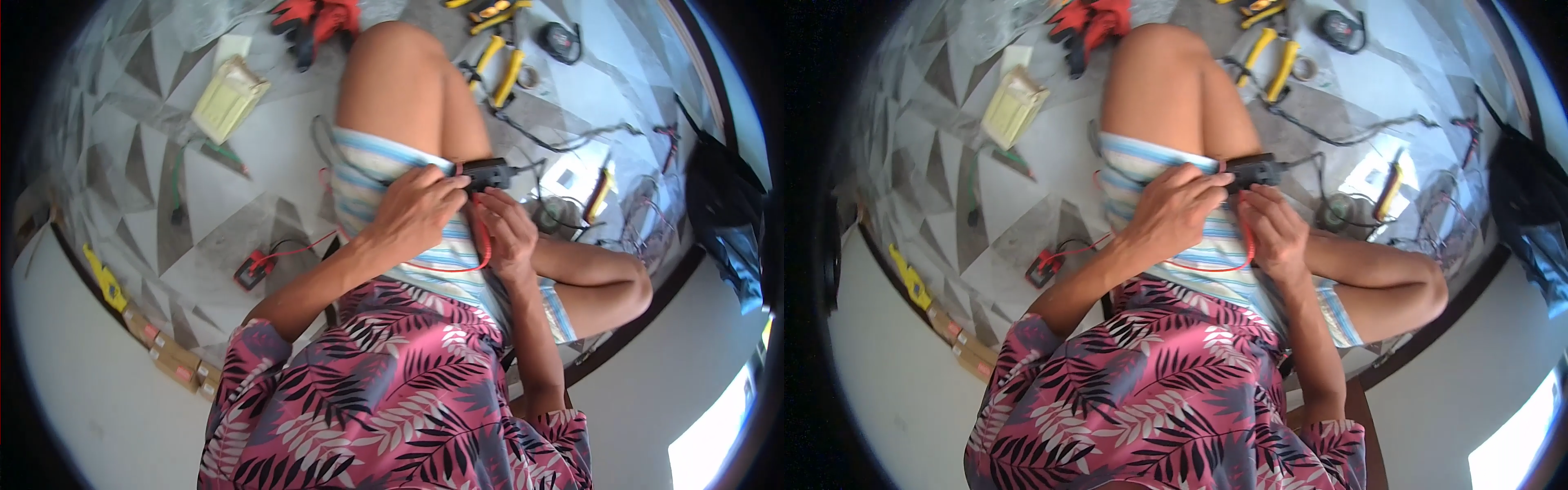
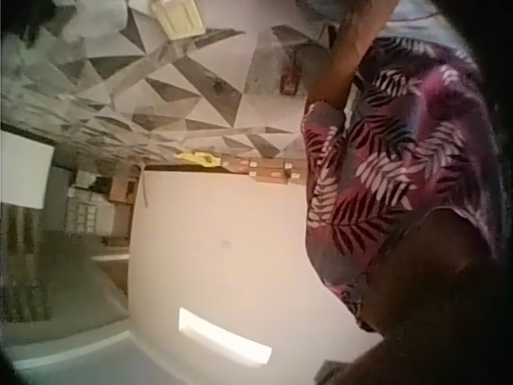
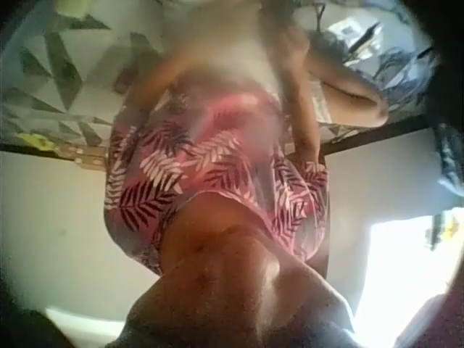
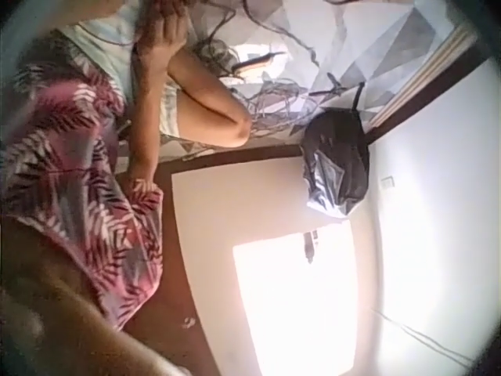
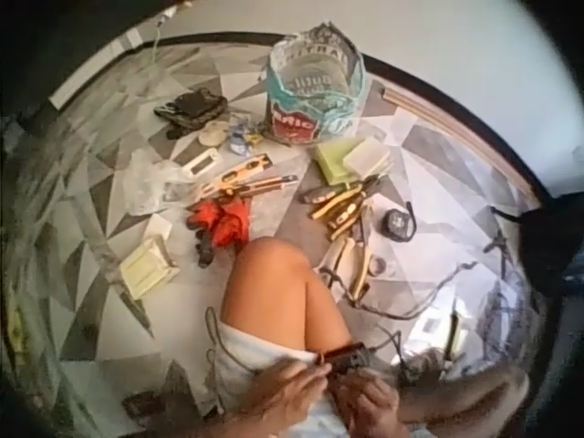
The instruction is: Connecting wires to an electrical outlet box and testing with a multimeter.
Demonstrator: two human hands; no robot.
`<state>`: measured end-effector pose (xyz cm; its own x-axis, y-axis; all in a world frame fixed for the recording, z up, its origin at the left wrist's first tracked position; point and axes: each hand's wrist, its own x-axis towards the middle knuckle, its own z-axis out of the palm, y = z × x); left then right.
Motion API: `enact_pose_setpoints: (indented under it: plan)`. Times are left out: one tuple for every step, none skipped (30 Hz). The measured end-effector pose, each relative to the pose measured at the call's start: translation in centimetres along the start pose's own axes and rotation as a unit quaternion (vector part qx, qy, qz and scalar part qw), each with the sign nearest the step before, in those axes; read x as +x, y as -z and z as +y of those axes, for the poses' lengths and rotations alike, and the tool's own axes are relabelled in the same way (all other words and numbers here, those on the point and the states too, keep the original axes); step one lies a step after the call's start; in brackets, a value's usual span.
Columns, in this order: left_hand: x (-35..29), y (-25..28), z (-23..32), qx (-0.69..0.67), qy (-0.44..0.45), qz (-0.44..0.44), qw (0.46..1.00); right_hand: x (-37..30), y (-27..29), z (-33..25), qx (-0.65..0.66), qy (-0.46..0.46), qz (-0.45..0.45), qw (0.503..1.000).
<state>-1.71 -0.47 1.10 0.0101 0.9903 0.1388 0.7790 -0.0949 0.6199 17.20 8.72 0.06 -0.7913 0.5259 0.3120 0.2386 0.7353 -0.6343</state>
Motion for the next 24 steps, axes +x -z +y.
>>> enact_pose_setpoints:
  plan:
    - [-0.1, -0.1, 0.0, -0.004, -0.006, 0.011, 1.000, -0.2, 0.0, 0.0, -0.009, -0.005, -0.013, 1.000]
    - [-0.2, -0.4, -0.1, -0.007, -0.008, 0.020, 1.000, -0.5, 0.0, 0.0, -0.014, -0.009, -0.027, 1.000]
    - [0.0, -0.7, -0.2, 0.010, -0.032, 0.028, 0.999, -0.8, 0.1, 0.0, -0.022, -0.010, -0.024, 0.999]
    - [0.4, -1.2, -0.3, 0.029, -0.058, 0.033, 0.997, -1.0, 0.1, 0.2, -0.030, -0.011, -0.018, 0.999]
    - [0.5, -2.2, -0.2, 0.022, -0.046, 0.051, 0.997, -1.5, 0.1, 0.6, -0.025, -0.029, -0.026, 0.999]
    - [0.6, -3.1, -0.2, 0.011, -0.039, 0.071, 0.997, -2.0, 0.4, 0.8, -0.027, -0.048, -0.036, 0.998]
    - [0.9, -3.4, -0.1, 0.017, -0.042, 0.071, 0.996, -1.8, 0.7, 0.9, -0.038, -0.031, -0.041, 0.998]
    - [0.9, -3.4, -0.1, 0.020, -0.048, 0.076, 0.996, -1.8, 0.7, 0.9, -0.056, -0.013, -0.046, 0.997]
    - [0.7, -3.2, 0.1, 0.030, -0.039, 0.074, 0.996, -1.7, 0.6, 1.0, -0.055, -0.009, -0.043, 0.998]
    - [0.5, -3.1, 0.2, 0.046, -0.030, 0.081, 0.995, -1.7, 0.3, 1.1, -0.057, -0.005, -0.040, 0.998]
    - [0.3, -3.1, 0.2, 0.060, -0.023, 0.090, 0.994, -1.8, -0.2, 1.2, -0.043, 0.008, -0.033, 0.998]
    - [0.2, -2.6, 0.3, 0.061, -0.023, 0.092, 0.994, -1.6, -0.3, 1.0, -0.044, 0.010, -0.034, 0.998]
    - [0.1, -2.0, 0.3, 0.058, -0.014, 0.051, 0.997, -1.6, -0.4, 0.8, -0.043, 0.006, -0.036, 0.998]
    - [0.2, -1.7, 0.4, 0.055, -0.006, 0.010, 0.998, -1.7, -0.4, 0.9, -0.043, 0.001, -0.039, 0.998]
    - [0.1, -1.7, 0.3, 0.055, -0.007, 0.012, 0.998, -1.7, -0.6, 0.8, -0.049, -0.001, -0.036, 0.998]
    - [0.1, -1.8, 0.3, 0.054, -0.012, 0.031, 0.998, -1.7, -0.6, 0.8, -0.051, 0.000, -0.036, 0.998]
    - [0.1, -1.9, 0.2, 0.053, -0.016, 0.050, 0.997, -1.7, -0.7, 0.9, -0.051, 0.002, -0.033, 0.998]
    - [0.1, -2.0, 0.2, 0.052, -0.017, 0.052, 0.997, -1.7, -0.7, 0.8, -0.052, 0.003, -0.030, 0.998]
    - [0.1, -2.0, 0.1, 0.053, -0.019, 0.057, 0.997, -1.7, -0.7, 0.8, -0.054, 0.003, -0.030, 0.998]
    - [0.1, -2.0, 0.1, 0.055, -0.021, 0.061, 0.996, -1.6, -0.7, 0.7, -0.055, 0.001, -0.034, 0.998]
    - [0.1, -2.1, 0.1, 0.054, -0.022, 0.062, 0.996, -1.6, -0.6, 0.7, -0.057, -0.001, -0.037, 0.998]
    - [0.1, -2.1, 0.2, 0.057, -0.020, 0.057, 0.997, -1.6, -0.5, 0.7, -0.059, -0.001, -0.037, 0.998]
    - [0.1, -2.1, 0.2, 0.060, -0.019, 0.052, 0.997, -1.6, -0.5, 0.7, -0.055, 0.002, -0.037, 0.998]
    - [0.1, -2.1, 0.2, 0.060, -0.019, 0.052, 0.997, -1.6, -0.5, 0.8, -0.051, 0.004, -0.037, 0.998]
